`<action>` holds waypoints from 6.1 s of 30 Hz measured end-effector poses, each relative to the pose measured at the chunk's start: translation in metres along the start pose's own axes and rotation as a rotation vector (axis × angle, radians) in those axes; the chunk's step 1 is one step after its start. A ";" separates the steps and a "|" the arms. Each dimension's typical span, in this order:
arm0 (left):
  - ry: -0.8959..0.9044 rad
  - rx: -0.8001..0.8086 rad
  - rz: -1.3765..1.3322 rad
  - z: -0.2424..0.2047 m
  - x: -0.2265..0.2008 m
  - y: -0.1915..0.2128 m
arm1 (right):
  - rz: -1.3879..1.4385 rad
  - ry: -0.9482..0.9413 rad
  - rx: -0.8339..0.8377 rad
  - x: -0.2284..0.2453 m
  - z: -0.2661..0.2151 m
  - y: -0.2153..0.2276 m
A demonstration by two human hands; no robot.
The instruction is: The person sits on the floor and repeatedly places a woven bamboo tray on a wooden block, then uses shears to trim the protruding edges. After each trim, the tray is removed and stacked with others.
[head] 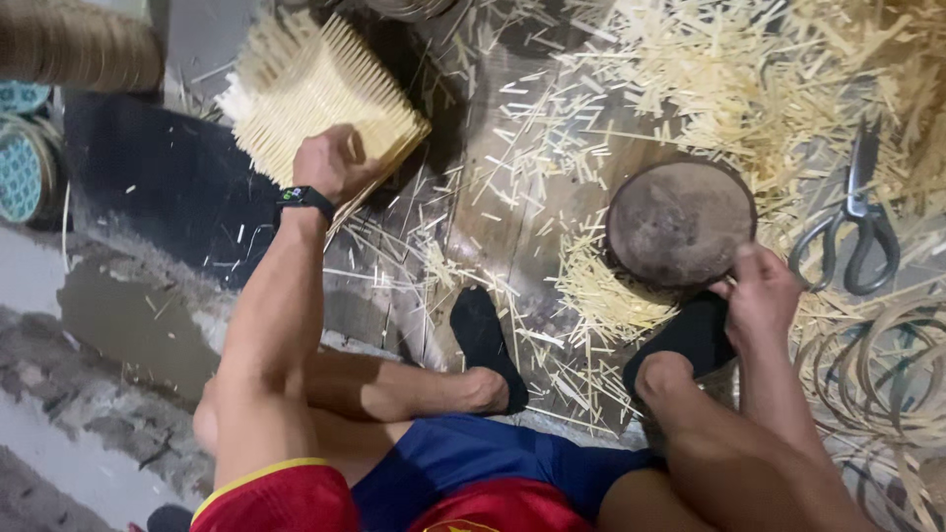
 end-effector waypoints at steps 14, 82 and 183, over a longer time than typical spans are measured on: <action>-0.822 -0.622 0.224 -0.112 -0.215 0.031 | -0.071 0.071 0.039 0.038 -0.024 -0.035; 0.495 0.673 -1.891 -0.108 -0.295 -0.010 | -0.392 0.119 0.354 0.198 -0.115 -0.105; -0.364 0.332 -0.907 0.000 -0.339 -0.192 | -0.669 0.689 -0.134 0.104 0.092 -0.073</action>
Point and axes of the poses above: each hand's wrist, its own z-axis towards the middle knuckle, its own y-axis out of the back of the hand, x = y × z, the point moved 7 cm from there along z, towards the middle knuckle, and after that the axes turned 11 degrees about -x, right-handed, at the moved point
